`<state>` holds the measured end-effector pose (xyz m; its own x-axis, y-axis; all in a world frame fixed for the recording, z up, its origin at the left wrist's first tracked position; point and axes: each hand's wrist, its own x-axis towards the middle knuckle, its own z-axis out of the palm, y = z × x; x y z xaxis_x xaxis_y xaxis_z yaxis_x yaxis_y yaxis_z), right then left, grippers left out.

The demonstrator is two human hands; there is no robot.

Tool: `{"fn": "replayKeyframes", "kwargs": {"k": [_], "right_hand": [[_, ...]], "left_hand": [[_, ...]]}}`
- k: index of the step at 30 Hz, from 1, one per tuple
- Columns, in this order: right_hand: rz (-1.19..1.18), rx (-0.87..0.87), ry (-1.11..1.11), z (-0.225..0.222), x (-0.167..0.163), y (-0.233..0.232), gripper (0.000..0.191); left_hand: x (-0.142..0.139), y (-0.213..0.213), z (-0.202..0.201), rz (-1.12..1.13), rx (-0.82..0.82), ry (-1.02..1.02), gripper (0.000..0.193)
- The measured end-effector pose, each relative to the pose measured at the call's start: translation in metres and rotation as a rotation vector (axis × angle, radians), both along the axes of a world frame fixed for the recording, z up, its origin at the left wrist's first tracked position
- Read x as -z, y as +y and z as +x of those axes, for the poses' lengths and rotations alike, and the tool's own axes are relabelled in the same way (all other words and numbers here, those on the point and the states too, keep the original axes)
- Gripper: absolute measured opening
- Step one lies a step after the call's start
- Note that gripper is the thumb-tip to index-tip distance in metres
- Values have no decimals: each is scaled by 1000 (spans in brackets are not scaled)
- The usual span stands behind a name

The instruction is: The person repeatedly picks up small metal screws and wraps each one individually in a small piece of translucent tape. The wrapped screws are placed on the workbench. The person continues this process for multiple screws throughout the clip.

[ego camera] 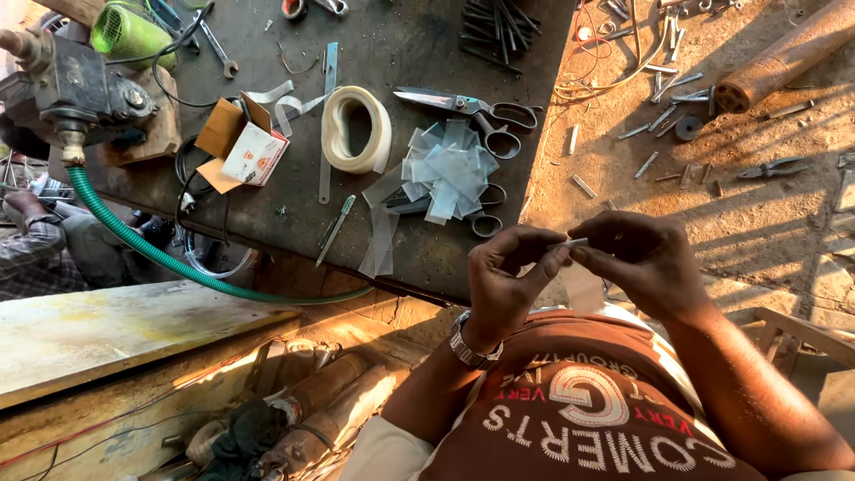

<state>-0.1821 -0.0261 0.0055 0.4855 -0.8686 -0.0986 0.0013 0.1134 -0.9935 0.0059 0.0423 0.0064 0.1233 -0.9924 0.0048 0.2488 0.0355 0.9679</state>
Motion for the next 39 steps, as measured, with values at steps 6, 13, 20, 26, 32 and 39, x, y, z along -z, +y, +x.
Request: {"fn": "replayKeyframes", "kwargs": {"k": [6,13,20,26,32,39], "right_hand": [[7,13,63,-3,2,5,17],[27,30,50,-2,9,7,12],[-2,29,14,1,15,4,10],[48,-21,-43,5,10,1,18],[33,-30,-1,9,6,0,19],[35,14,-32,10,11,-1,11]], "left_hand": [[-4,2,-1,63,17,79,16],[-1,4,-2,74,8,105,14],[3,5,-5,18,-37,82,13],[2,2,-3,-24,-90,54,10],[1,3,-1,-25,-117,-21,10],[6,3,-1,-38,-73,80,18]]}}
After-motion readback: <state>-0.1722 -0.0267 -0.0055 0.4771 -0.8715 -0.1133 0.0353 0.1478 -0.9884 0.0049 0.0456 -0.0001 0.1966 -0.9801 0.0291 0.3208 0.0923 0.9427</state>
